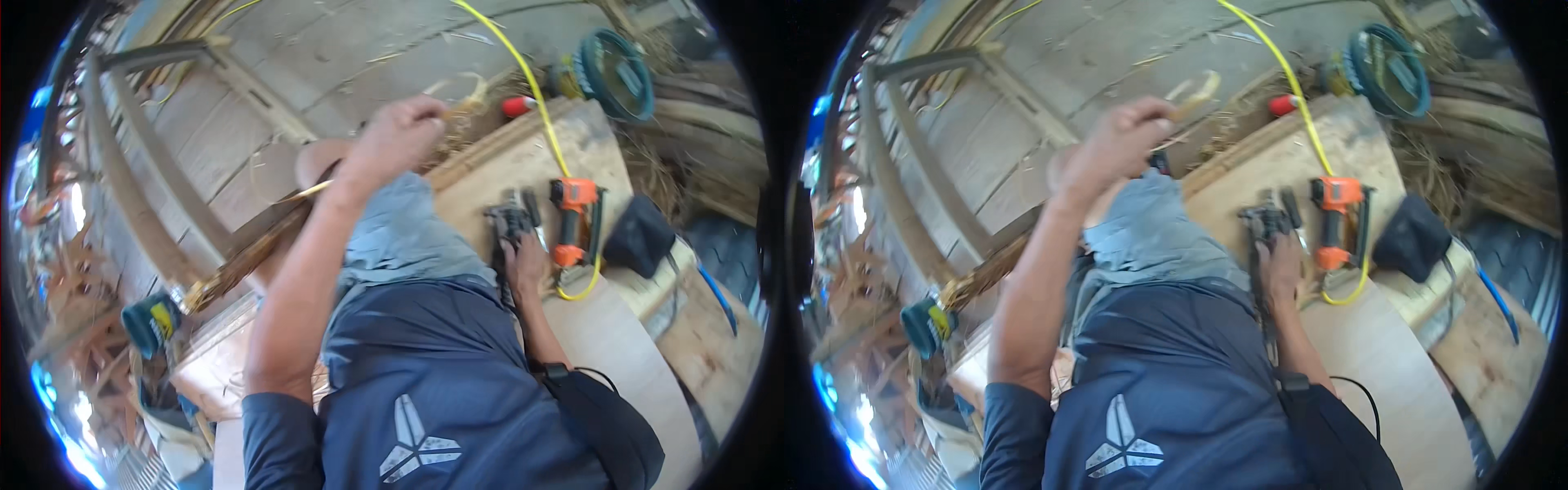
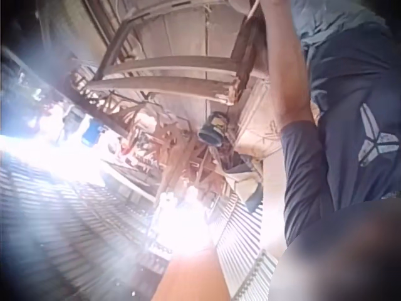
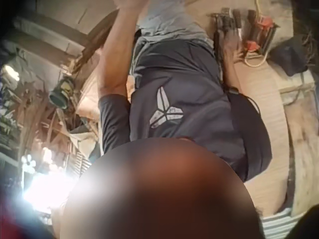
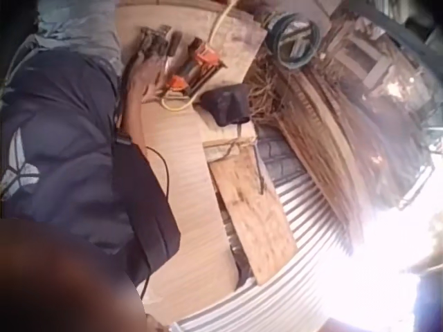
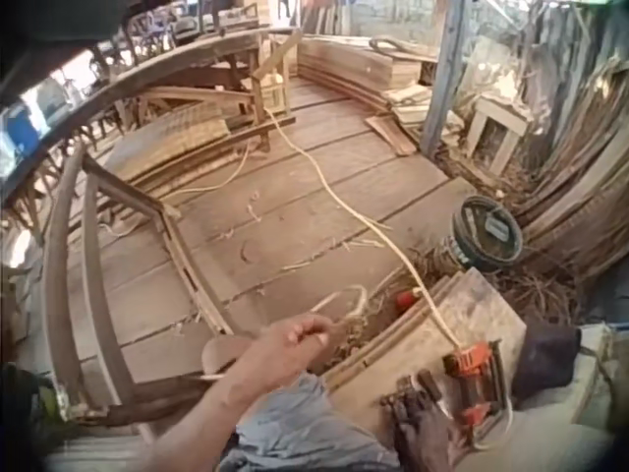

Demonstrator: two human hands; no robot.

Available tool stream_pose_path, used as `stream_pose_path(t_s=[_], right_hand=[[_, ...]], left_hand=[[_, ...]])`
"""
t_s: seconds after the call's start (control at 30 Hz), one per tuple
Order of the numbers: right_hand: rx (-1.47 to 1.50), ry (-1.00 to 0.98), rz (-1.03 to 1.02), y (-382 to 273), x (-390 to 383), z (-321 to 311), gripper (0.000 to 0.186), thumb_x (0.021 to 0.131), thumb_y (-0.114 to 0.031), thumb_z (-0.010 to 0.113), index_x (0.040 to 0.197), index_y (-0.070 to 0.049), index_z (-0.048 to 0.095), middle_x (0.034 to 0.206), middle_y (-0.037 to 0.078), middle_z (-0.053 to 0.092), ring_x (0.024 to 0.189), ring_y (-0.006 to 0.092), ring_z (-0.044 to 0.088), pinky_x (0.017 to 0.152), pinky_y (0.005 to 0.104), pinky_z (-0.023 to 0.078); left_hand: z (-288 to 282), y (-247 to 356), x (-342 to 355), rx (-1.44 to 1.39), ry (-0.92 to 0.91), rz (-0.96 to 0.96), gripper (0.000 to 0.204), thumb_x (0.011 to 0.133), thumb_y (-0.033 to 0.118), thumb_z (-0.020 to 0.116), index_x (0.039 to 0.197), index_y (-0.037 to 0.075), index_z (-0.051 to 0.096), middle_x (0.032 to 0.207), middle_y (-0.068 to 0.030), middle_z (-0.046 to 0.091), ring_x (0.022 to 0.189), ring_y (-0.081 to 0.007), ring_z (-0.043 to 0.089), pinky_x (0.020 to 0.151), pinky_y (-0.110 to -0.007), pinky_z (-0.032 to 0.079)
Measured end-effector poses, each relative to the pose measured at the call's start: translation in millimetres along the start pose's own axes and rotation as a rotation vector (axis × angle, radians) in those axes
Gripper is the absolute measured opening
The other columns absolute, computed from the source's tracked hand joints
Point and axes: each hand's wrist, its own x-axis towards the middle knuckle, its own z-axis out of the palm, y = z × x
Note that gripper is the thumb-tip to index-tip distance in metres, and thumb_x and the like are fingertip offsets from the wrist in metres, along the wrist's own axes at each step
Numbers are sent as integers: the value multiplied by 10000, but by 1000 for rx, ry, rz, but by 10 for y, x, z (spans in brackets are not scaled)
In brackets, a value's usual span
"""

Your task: Repairing and reinforcing a bamboo chair frame using rattan strips, wood glue, and a staple gun.

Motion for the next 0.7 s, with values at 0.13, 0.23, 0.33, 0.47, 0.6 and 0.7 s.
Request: stream_pose_path(t_s=[0.13, 0.23, 0.33, 0.47, 0.6, 0.7], right_hand=[[-139, -109, 126, -83, -104, -206, 233, 808, -231, 625, 933, -35, 620, 923, 146, 626, 868, 312, 603, 758, 408, 463], [61, -252, 198, 220, -83, -212, 327, 813, -270, 617, 1008, -9, 585, 872, 150, 633, 817, 282, 620, 736, 385, 470], [76, -593, 309, 522, -57, 45, 405, 821, -259, 584, 1119, 11, 533, 980, 254, 613, 946, 399, 588, 816, 454, 446], [104, -308, 146, 157, -24, -554, 288, 787, -171, 560, 996, 28, 564, 805, 208, 608, 749, 352, 581, 705, 418, 456], [446, -596, 349, -268, 7, -1082, 163, 781, -144, 598, 705, -10, 545, 579, -1, 471, 577, 64, 470, 535, 244, 389], [882, -590, 301, -342, -87, -991, 199, 793, -60, 551, 976, -31, 620, 713, -23, 536, 642, 48, 491, 589, 204, 406]], left_hand=[[302, -310, 60, 138, 2, 409, 270, 830, 146, 542, 1058, 20, 612, 788, -97, 636, 664, -145, 577, 605, -269, 463], [355, -321, 21, 230, 93, 604, 249, 816, 138, 553, 1015, -2, 607, 814, -146, 637, 711, -187, 598, 639, -306, 470], [193, -304, -20, 100, -19, 326, 234, 827, 143, 553, 989, -21, 594, 805, -111, 630, 720, -159, 570, 659, -300, 460], [7, -335, -51, 105, -26, 298, 255, 819, 139, 544, 1005, -23, 609, 808, -135, 647, 734, -184, 601, 675, -314, 470], [-44, -14, -207, -72, -118, 5, 207, 871, 146, 530, 983, -10, 607, 670, 19, 519, 608, -54, 443, 546, -230, 375], [26, -133, -153, -33, -151, 85, 199, 875, 154, 534, 964, -8, 609, 671, 12, 528, 617, -61, 442, 555, -237, 384]])
